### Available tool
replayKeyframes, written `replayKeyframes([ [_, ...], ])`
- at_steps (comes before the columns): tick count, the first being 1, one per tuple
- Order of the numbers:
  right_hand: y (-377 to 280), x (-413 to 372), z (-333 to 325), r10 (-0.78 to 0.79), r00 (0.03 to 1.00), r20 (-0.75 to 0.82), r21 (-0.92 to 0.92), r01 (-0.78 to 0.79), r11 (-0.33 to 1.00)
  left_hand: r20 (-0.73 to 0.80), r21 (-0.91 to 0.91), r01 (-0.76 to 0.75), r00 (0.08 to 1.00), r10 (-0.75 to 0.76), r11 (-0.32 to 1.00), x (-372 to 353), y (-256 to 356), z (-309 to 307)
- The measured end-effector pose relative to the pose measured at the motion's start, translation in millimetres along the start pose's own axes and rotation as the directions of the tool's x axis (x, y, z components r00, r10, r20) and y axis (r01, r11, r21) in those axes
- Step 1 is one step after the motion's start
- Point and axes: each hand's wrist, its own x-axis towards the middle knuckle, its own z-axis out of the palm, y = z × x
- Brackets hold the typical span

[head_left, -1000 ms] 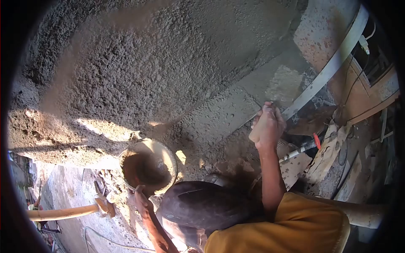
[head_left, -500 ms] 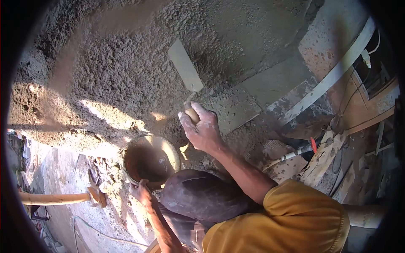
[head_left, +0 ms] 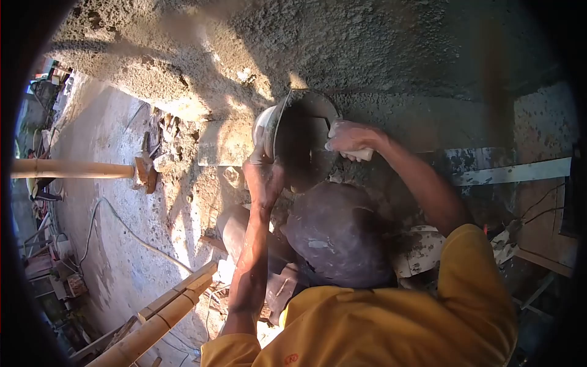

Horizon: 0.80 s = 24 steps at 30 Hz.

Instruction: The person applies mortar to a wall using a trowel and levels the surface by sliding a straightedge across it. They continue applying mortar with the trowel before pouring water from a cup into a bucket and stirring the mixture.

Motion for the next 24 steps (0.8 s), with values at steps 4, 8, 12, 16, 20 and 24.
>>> replayKeyframes([
  [4, 24.8, -16.8, 19.4, -0.01, 0.977, 0.212, 0.655, -0.134, 0.744, 0.002, -0.064, -0.018, 1.0, 0.019, 0.998, -7.8, 7.6, 2.9],
  [8, 41.7, -25.9, 68.2, -0.153, 0.975, 0.164, 0.864, -0.067, 0.5, -0.046, -0.193, 0.07, 0.996, -0.08, 0.979, -10.8, 3.0, 8.4],
  [12, 33.8, -50.5, 93.1, -0.166, 0.976, -0.141, 0.889, 0.198, 0.413, -0.046, -0.393, 0.109, 0.989, -0.138, 0.913, -7.2, -16.2, 3.1],
  [16, 15.6, -85.3, 83.8, -0.175, 0.947, -0.271, 0.956, 0.286, 0.068, -0.063, -0.565, 0.14, 0.975, -0.212, 0.813, 14.8, -38.7, 14.0],
  [20, 23.0, -101.9, 70.4, -0.11, 0.853, -0.51, 0.842, 0.469, -0.266, -0.109, -0.457, 0.132, 0.973, -0.202, 0.88, 20.0, -68.3, -1.5],
  [24, 30.6, -138.1, 33.8, 0.203, 0.652, -0.73, 0.573, 0.747, -0.337, -0.119, -0.499, 0.152, 0.963, -0.242, 0.853, 31.6, -60.5, -25.2],
])
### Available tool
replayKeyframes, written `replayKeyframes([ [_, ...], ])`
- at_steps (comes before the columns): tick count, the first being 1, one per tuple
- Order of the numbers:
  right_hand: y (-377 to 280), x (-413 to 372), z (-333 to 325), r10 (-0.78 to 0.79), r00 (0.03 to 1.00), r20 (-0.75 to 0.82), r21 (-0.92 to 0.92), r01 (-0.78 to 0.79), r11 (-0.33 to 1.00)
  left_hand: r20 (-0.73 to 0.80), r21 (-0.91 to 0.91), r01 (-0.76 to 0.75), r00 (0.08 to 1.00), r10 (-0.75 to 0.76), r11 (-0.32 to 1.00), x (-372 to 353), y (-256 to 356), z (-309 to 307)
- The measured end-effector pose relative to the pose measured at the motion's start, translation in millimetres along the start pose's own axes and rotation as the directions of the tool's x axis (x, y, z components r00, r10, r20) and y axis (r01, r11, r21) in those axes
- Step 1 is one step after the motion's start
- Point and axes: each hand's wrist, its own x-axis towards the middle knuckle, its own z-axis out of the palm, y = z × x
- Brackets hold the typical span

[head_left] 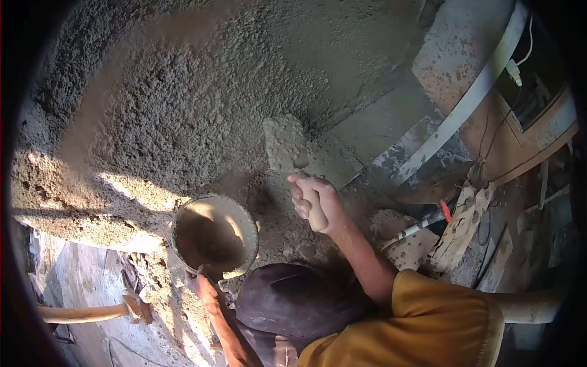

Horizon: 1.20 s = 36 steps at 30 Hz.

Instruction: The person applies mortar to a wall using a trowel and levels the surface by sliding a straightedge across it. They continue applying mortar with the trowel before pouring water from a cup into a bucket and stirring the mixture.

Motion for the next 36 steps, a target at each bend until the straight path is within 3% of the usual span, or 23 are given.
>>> replayKeyframes([
  [3, -53.6, -4.4, 4.6, -0.35, 0.915, -0.2, -0.103, 0.336, 0.936, -0.063, 0.036, 0.051, 0.997, -0.049, 0.998, -16.8, 34.9, -6.4],
  [5, -90.5, -10.5, 5.0, -0.539, 0.796, -0.276, -0.127, 0.526, 0.841, -0.047, 0.174, -0.088, 0.994, 0.098, 0.981, -9.1, 27.7, -36.2],
  [7, -126.2, -24.2, 18.2, -0.725, 0.602, -0.334, -0.261, 0.68, 0.685, -0.06, 0.259, -0.018, 0.998, 0.035, 0.966, -17.9, 48.1, -48.5],
  [9, -153.5, -32.2, 28.6, -0.844, 0.387, -0.37, -0.341, 0.789, 0.511, -0.012, 0.284, -0.14, 0.989, 0.149, 0.949, -0.7, 23.4, -92.0],
  [12, -188.3, -14.4, 25.4, -0.917, -0.077, -0.391, -0.65, 0.728, 0.216, 0.206, 0.483, -0.358, 0.933, 0.293, 0.799, 7.4, 7.2, -147.9],
  [13, -193.7, -7.4, 23.5, -0.925, -0.19, -0.328, -0.797, 0.581, 0.163, 0.116, 0.434, -0.3, 0.954, 0.277, 0.85, 8.2, 6.6, -147.9],
  [15, -198.2, 15.9, 14.1, -0.921, -0.366, -0.137, -0.976, 0.208, 0.062, -0.061, 0.305, -0.189, 0.974, 0.217, 0.934, -16.5, 35.2, -104.2],
  [17, -183.5, 76.8, 1.3, -0.916, -0.39, 0.09, -0.922, 0.315, -0.224, -0.136, 0.243, -0.107, 0.98, 0.143, 0.964, -21.3, 39.6, -91.7],
  [18, -169.0, 71.5, 2.4, -0.968, 0.007, 0.252, -0.952, 0.184, -0.246, -0.117, 0.247, -0.122, 0.981, 0.155, 0.961, -23.4, 38.2, -85.0],
  [19, -152.4, 64.3, 1.9, -0.854, 0.412, 0.317, -0.946, 0.071, -0.316, -0.094, 0.243, -0.144, 0.981, 0.171, 0.959, -21.7, 38.7, -75.0],
  [20, -117.0, 43.1, 1.6, -0.674, 0.513, 0.532, -0.843, 0.244, -0.48, -0.097, 0.239, -0.186, 0.972, 0.214, 0.953, -12.8, 25.9, -72.5],
  [22, -41.4, 4.5, -18.6, -0.484, 0.637, 0.6, -0.796, 0.418, -0.437, -0.105, 0.255, -0.104, 0.985, 0.134, 0.961, -11.1, 19.1, -56.2],
  [23, -21.3, -16.2, -5.1, -0.44, 0.739, 0.51, -0.86, 0.422, -0.287, -0.117, 0.272, -0.058, 0.989, 0.093, 0.96, -9.5, 17.7, -46.3],
  [25, 8.0, -9.0, -17.4, -0.211, 0.832, 0.514, -0.85, 0.46, -0.256, -0.075, 0.228, -0.003, 0.997, 0.02, 0.974, -7.1, 9.3, -32.3],
  [26, 25.1, -5.7, -19.6, -0.056, 0.852, 0.521, -0.826, 0.486, -0.287, -0.055, 0.136, -0.185, 0.979, 0.194, 0.973, -14.5, 7.7, -15.4],
  [27, 42.1, -2.6, -22.0, 0.101, 0.851, 0.515, -0.798, 0.519, -0.307, 0.077, 0.2, -0.173, 0.984, 0.16, 0.964, -7.4, 1.3, -25.6],
  [28, 53.7, 5.9, -18.2, 0.27, 0.82, 0.504, -0.726, 0.572, -0.382, 0.089, 0.19, -0.188, 0.981, 0.174, 0.964, -12.2, 3.3, -16.2],
  [30, 71.2, 10.3, 18.0, 0.304, 0.909, 0.284, -0.858, 0.383, -0.343, 0.177, 0.17, -0.296, 0.948, 0.266, 0.94, -13.4, -2.1, -6.7],
  [31, 86.8, 16.9, 16.9, 0.306, 0.891, 0.335, -0.8, 0.44, -0.408, 0.272, 0.32, -0.392, 0.91, 0.313, 0.862, -21.5, 10.6, -4.1],
  [32, 101.4, 25.0, 11.0, 0.295, 0.874, 0.386, -0.731, 0.485, -0.48, 0.288, 0.392, -0.346, 0.926, 0.244, 0.852, -34.0, 35.9, 10.9],
  [33, 111.1, 36.2, 8.8, 0.28, 0.852, 0.442, -0.649, 0.519, -0.556, 0.221, 0.259, -0.228, 0.96, 0.173, 0.939, -37.9, 40.6, 27.4],
  [34, 122.9, 45.6, 14.2, 0.438, 0.842, 0.316, -0.656, 0.527, -0.54, 0.234, 0.262, -0.227, 0.958, 0.166, 0.938, -42.0, 46.6, 32.7],
  [36, 114.3, 44.4, 30.7, 0.541, 0.784, 0.305, -0.645, 0.588, -0.488, 0.262, 0.326, -0.289, 0.943, 0.208, 0.9, -39.2, 53.2, 34.2],
])
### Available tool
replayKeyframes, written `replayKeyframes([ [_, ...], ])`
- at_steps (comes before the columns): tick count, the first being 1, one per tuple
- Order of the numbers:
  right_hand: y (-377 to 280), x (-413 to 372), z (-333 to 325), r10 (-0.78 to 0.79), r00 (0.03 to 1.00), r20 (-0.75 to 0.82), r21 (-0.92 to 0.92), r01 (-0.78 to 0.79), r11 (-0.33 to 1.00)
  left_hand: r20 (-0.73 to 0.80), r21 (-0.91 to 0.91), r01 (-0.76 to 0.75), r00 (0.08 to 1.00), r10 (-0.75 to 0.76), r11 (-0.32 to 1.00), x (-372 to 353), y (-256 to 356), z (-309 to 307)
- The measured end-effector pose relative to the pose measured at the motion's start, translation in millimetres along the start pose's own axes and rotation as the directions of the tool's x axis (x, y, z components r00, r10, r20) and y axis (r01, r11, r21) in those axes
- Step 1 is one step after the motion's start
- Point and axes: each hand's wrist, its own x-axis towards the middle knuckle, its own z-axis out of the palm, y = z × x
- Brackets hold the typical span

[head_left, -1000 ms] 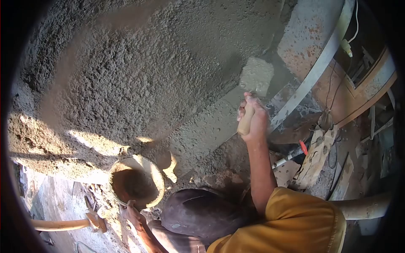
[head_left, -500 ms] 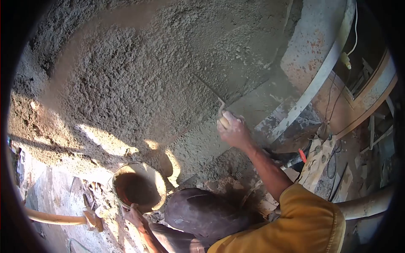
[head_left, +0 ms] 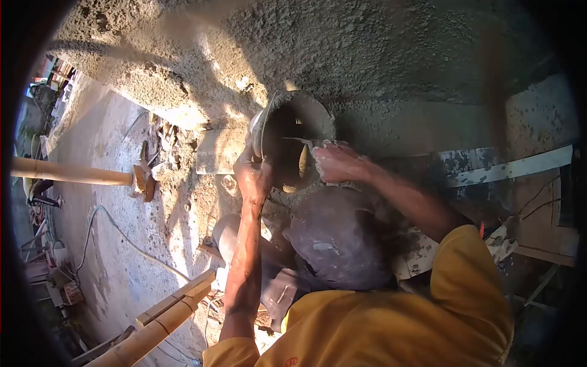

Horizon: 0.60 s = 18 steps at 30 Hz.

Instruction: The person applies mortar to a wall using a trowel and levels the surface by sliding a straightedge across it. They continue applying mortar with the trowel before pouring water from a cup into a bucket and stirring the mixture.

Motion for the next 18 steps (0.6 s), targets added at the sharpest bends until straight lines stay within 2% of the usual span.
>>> replayKeyframes([
  [1, -0.3, -0.8, -4.8, -0.043, 0.998, 0.053, 0.011, 0.043, 0.999, -0.004, 0.078, -0.039, 0.999, 0.039, 0.996, 0.3, -1.3, -2.2],
  [2, 11.9, 3.6, -6.5, -0.288, 0.958, 0.003, -0.168, 0.284, 0.944, -0.006, 0.157, -0.073, 0.997, 0.075, 0.985, -0.9, -2.1, -3.5],
  [4, 28.3, 12.7, -21.7, -0.03, 0.997, -0.064, 0.026, 0.032, 0.999, -0.004, -0.125, -0.033, 0.999, 0.032, 0.992, -1.5, 6.2, 5.1],
  [5, 32.3, 11.5, -30.6, 0.113, 0.99, -0.085, 0.131, -0.101, 0.986, 0.01, -0.263, -0.016, 1.0, 0.02, 0.965, -0.4, 11.0, 7.3],
  [6, 32.8, 6.3, -43.9, 0.173, 0.983, 0.054, 0.336, -0.181, 0.924, 0.131, 0.128, -0.239, 0.966, 0.223, 0.962, -0.4, 14.4, -0.1],
  [8, 35.2, -3.0, -67.2, 0.181, 0.918, 0.352, 0.64, -0.377, 0.669, 0.094, -0.276, -0.064, 0.991, 0.093, 0.959, -1.9, 26.8, 10.6],
  [11, 44.9, -18.4, -35.8, 0.065, 0.889, 0.453, 0.856, -0.455, 0.248, 0.061, -0.19, -0.143, 0.986, 0.158, 0.971, 0.5, 1.4, 15.5],
  [12, 52.7, -17.3, -9.7, 0.014, 0.899, 0.437, 0.889, -0.434, 0.148, 0.054, -0.194, -0.147, 0.986, 0.16, 0.97, 0.9, -3.2, 20.3],
  [15, 47.4, -23.1, 26.8, -0.137, 0.92, 0.368, 0.889, -0.391, -0.237, 0.05, -0.262, -0.036, 0.997, 0.051, 0.965, -2.7, 1.3, 29.1],
  [16, 43.4, -24.5, 32.8, -0.155, 0.926, 0.344, 0.886, -0.374, -0.275, 0.058, -0.295, 0.019, 0.998, -0.002, 0.955, -4.0, 3.7, 31.9],
  [18, 33.1, -33.3, 35.1, -0.149, 0.945, 0.29, 0.876, -0.325, -0.358, -0.046, -0.318, 0.016, 0.998, -0.032, 0.948, -3.5, -4.2, 38.9],
])
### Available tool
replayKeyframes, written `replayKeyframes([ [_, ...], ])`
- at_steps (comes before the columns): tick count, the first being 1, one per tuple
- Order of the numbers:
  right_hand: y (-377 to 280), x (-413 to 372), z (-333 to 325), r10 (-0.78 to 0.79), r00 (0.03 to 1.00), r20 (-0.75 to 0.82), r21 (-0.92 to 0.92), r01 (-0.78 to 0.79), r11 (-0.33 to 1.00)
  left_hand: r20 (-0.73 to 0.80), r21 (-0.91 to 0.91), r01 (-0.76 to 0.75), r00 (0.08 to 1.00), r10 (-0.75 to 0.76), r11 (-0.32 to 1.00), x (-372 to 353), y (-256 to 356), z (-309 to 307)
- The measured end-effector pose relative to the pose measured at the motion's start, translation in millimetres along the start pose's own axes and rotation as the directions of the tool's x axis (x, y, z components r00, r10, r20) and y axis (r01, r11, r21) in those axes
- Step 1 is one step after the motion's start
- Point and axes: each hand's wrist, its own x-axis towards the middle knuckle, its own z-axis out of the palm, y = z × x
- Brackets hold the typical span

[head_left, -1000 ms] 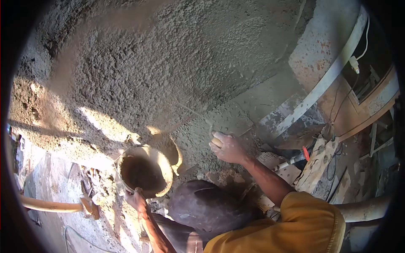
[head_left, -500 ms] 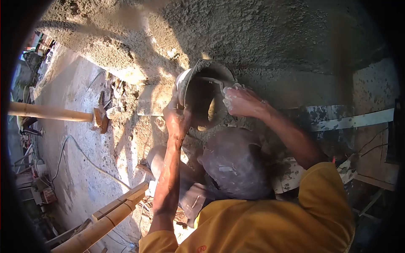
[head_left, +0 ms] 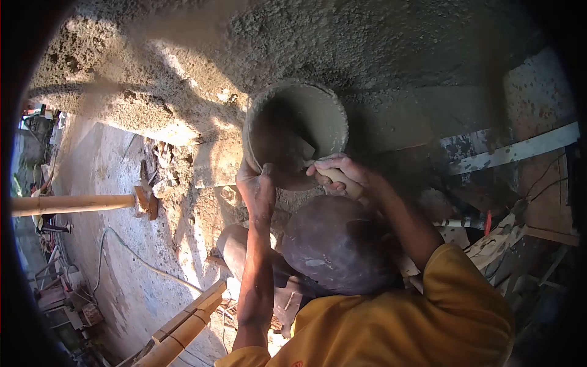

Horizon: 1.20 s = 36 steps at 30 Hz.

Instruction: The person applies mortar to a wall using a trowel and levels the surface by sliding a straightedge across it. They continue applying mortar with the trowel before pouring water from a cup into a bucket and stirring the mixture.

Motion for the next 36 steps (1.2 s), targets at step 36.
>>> replayKeyframes([
  [36, -188.8, -214.6, -14.9, -0.947, -0.317, 0.057, -0.95, -0.308, 0.046, -0.19, 0.15, -0.053, 0.978, 0.082, 0.987, 25.8, 13.3, -145.5],
])
